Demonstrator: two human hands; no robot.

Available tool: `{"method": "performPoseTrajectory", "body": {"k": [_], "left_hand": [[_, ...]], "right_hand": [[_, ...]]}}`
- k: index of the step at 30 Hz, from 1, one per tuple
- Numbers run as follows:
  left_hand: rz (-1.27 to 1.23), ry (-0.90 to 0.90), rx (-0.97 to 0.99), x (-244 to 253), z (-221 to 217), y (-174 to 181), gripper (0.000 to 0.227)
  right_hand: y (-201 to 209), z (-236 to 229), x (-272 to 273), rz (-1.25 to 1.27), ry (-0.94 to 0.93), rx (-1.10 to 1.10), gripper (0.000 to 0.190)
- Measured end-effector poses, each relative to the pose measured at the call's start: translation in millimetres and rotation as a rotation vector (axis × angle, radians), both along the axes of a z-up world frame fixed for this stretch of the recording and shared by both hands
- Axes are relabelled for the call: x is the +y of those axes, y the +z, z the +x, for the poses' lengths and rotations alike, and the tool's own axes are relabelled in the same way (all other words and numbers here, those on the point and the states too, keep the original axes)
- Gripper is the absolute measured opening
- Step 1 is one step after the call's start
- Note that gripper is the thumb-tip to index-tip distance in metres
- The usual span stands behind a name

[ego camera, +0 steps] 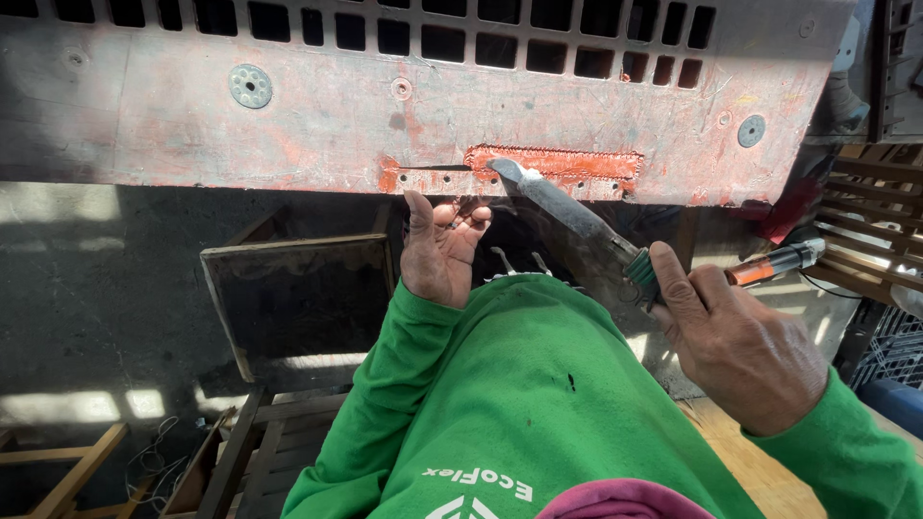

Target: The person uses a soldering iron to apply solder along a seam on a perforated metal panel. They repeatedly heat the seam, add solder, and wipe the area with a cloth. The person also briefly heats a small metal strip on a nearby workbench.

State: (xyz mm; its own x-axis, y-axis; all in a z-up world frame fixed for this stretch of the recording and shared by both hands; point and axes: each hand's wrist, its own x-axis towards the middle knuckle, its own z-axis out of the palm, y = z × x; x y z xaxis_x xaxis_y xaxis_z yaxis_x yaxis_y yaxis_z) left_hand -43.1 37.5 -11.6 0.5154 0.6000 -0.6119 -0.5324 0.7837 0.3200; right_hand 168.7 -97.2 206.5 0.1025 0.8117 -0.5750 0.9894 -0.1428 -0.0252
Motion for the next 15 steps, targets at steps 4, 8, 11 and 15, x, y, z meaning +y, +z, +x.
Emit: {"method": "performPoseTrajectory", "body": {"k": [4, 8, 11, 15], "left_hand": [[-0.048, 0.042, -0.003, 0, 0, -1, 0.063], [-0.039, 0.041, -0.024, 2, 1, 3, 0.062], [-0.028, 0.022, -0.026, 5, 1, 6, 0.066], [-0.050, -0.001, -0.024, 5, 0, 8, 0.071]], "right_hand": [[-6, -11, 0, -0.018, -0.042, -0.018, 0.084], [-3, -14, 1, 0.002, -0.048, 0.001, 0.084], [-2, -11, 4, -0.018, -0.031, 0.002, 0.083], [0, -6, 4, -0.020, -0.034, 0.027, 0.083]]}}
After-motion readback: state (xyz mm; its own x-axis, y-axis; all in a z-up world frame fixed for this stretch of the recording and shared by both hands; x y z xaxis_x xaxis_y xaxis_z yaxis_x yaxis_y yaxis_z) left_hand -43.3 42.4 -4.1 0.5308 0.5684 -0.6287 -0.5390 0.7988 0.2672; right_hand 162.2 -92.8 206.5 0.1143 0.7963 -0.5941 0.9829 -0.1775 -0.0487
